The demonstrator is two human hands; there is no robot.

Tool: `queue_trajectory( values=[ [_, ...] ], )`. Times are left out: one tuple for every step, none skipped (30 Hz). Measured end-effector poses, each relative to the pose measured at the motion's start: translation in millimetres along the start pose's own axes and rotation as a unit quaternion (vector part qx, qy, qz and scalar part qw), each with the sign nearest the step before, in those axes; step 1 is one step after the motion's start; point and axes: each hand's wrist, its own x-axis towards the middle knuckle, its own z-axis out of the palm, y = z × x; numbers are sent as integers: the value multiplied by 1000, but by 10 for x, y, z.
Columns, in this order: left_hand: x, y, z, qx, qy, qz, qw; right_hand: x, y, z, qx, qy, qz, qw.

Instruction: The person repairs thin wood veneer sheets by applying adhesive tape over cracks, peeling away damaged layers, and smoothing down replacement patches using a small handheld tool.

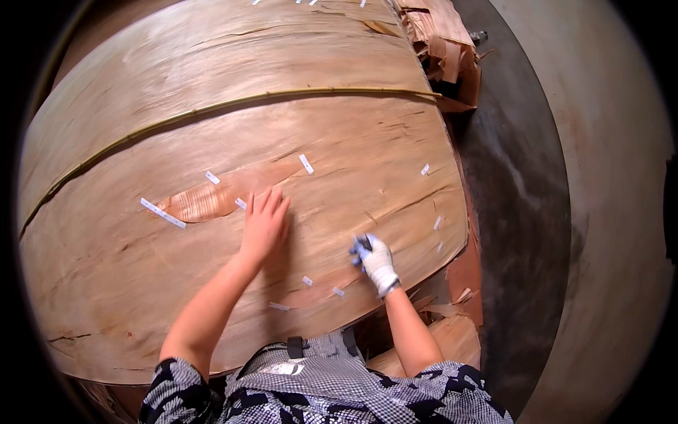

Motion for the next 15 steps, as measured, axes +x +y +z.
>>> queue_trajectory(
  values=[
    [-300,133,37,14,-18,3,1000,-136,317,-94,18,10,14,1000],
    [-606,266,159,30,-23,42,998,-267,563,-138,34,14,25,999],
    [-860,473,262,49,-45,78,995,-420,707,-142,43,17,38,998],
    [-1050,706,279,48,-111,126,985,-569,832,-149,52,24,53,997],
    [-1205,923,375,-18,-112,149,982,-733,845,-116,62,29,67,995],
    [-1279,1117,392,-44,-130,184,973,-852,872,-119,71,24,71,995],
    [-1318,1293,436,-16,-133,220,966,-950,926,-155,54,22,45,997],
    [-1341,1429,481,13,-136,254,958,-1029,971,-212,35,20,19,999],
    [-1356,1512,523,7,-159,246,956,-1085,1001,-297,7,15,-1,1000],
    [-1370,1562,533,6,-186,236,954,-1140,1008,-366,-5,17,-3,1000],
    [-1390,1609,548,6,-213,224,951,-1184,1013,-456,-17,17,-6,1000],
    [-1444,1593,696,51,-185,242,951,-1209,1037,-555,-31,16,-10,999],
    [-1461,1598,718,45,-177,246,952,-1234,1137,-650,-20,23,-4,1000],
    [-1483,1602,738,41,-172,246,953,-1256,1228,-728,-24,23,-11,999],
    [-1499,1603,755,107,-142,270,946,-1269,1302,-811,-30,21,-19,999]
  ],
)
